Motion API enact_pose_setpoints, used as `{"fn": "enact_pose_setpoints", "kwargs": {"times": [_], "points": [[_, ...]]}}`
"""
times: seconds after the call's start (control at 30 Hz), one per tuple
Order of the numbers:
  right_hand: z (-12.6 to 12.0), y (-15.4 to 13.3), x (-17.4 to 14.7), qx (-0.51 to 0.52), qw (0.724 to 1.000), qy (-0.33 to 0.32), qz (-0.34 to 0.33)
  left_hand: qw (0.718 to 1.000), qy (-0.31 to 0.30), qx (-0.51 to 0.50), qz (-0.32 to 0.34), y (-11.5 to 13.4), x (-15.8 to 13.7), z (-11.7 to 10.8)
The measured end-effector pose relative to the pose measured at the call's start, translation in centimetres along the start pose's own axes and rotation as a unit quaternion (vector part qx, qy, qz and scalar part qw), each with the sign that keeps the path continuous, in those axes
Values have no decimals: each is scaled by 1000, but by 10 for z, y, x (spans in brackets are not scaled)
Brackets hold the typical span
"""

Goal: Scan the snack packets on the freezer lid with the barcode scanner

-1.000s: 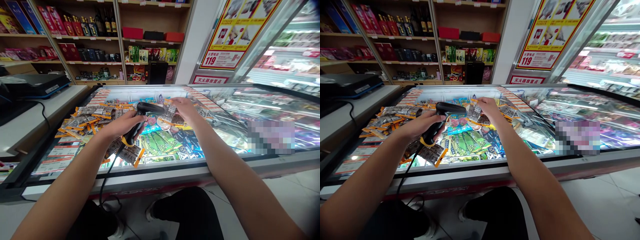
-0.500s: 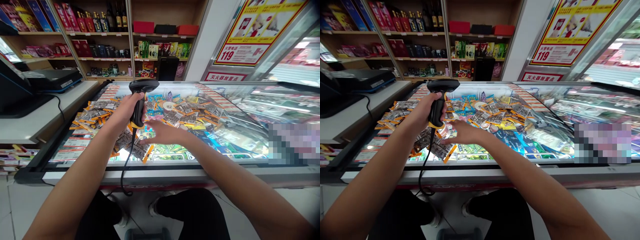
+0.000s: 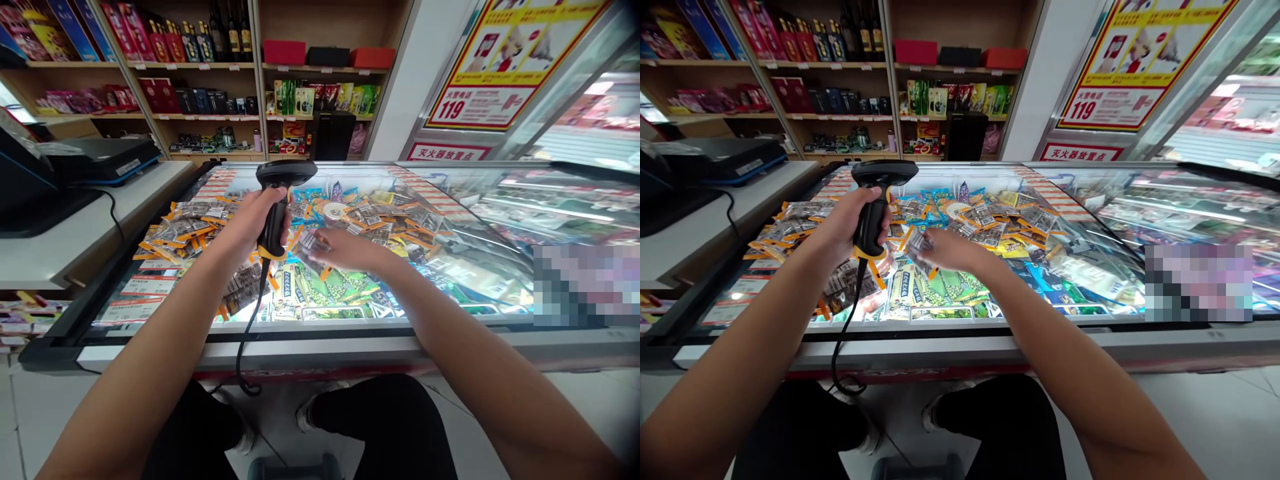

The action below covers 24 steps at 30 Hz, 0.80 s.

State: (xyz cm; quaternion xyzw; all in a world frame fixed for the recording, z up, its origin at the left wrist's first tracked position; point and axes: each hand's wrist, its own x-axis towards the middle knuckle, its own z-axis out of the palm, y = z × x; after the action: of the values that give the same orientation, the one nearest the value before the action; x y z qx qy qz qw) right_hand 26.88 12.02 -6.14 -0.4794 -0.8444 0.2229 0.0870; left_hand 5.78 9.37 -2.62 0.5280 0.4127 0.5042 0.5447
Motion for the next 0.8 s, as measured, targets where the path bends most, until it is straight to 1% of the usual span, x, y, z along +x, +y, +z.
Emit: {"fn": "enact_pose_setpoints", "kwargs": {"times": [0.07,0.13,0.17,0.23,0.3,0.33,0.4,0.47,0.6,0.7,0.8], "points": [[-11,16,5,30,995,82,40,1000,-13,12,0,-3,0,0],[-22,28,9,110,977,160,82,999,-30,27,-3,-7,-1,1],[-26,32,11,163,961,194,109,999,-40,33,-4,-9,-2,2],[-31,38,14,266,919,245,156,997,-62,43,-6,-12,-4,5],[-33,41,16,339,882,278,173,994,-93,55,-12,-15,-7,8],[-33,41,17,358,872,287,171,991,-113,63,-16,-16,-9,9],[-32,43,18,371,865,297,161,985,-149,78,-24,-18,-12,13],[-29,46,20,364,867,303,155,982,-169,85,-28,-21,-14,16],[-26,50,23,355,871,306,149,979,-183,78,-36,-27,-15,18],[-26,49,24,370,868,297,146,977,-197,75,-40,-29,-15,18],[-27,47,23,382,866,294,135,976,-198,73,-42,-29,-14,18]]}}
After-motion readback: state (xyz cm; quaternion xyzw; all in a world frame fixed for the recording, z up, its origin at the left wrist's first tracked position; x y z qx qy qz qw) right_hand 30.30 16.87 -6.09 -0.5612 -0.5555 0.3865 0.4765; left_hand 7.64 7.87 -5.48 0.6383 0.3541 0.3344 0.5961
